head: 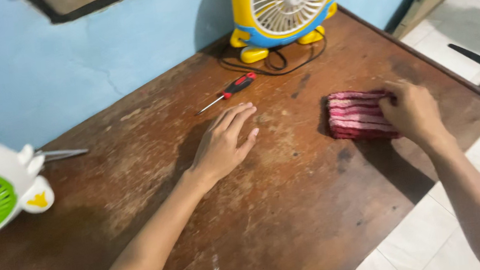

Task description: The person uses a screwdriver to remove screws from the front grille of a white and green electric fan, then wipes the fan with a cloth. The person then moves to a yellow and blue electric fan and begins unscrewing its front grille.

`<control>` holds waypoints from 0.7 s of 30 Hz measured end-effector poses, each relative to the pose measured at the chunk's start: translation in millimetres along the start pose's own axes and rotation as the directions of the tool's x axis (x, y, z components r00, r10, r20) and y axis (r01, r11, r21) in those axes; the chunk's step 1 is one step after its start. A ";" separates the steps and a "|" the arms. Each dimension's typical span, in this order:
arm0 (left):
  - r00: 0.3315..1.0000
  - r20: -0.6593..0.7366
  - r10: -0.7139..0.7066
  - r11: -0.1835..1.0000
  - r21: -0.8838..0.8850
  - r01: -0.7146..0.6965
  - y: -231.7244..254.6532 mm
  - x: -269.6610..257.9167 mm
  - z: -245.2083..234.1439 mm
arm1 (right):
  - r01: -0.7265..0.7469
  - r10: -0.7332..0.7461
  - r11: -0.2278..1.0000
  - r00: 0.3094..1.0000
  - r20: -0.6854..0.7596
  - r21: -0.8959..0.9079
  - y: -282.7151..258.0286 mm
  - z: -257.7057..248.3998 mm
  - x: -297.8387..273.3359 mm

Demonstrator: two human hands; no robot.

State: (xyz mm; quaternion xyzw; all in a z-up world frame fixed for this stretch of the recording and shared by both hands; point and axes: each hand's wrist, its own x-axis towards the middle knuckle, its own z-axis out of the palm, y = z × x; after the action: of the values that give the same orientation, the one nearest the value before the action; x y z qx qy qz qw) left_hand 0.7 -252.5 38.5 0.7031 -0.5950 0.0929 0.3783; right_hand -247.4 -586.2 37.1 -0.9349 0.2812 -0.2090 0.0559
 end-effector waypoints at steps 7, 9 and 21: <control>0.961 -0.123 -0.248 0.881 0.384 0.277 -40.3 42.3 35.6 | 0.064 -0.058 0.997 0.991 -0.118 0.049 4.2 19.0 15.9; 0.944 -0.042 -0.326 0.847 0.431 0.312 -50.6 44.0 39.2 | 0.103 -0.098 0.994 0.990 -0.104 0.038 1.5 28.1 19.1; 0.788 0.302 -0.537 0.822 -0.024 0.569 -24.6 78.0 85.5 | 0.109 -0.127 0.958 0.991 0.052 0.266 47.6 45.0 62.1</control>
State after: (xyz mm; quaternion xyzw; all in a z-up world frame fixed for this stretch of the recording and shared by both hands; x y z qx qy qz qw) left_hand 17.1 -367.1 14.0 0.8295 -0.4147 -0.1571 0.3395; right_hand -205.4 -660.7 8.1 -0.9409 0.1929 -0.2154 0.1763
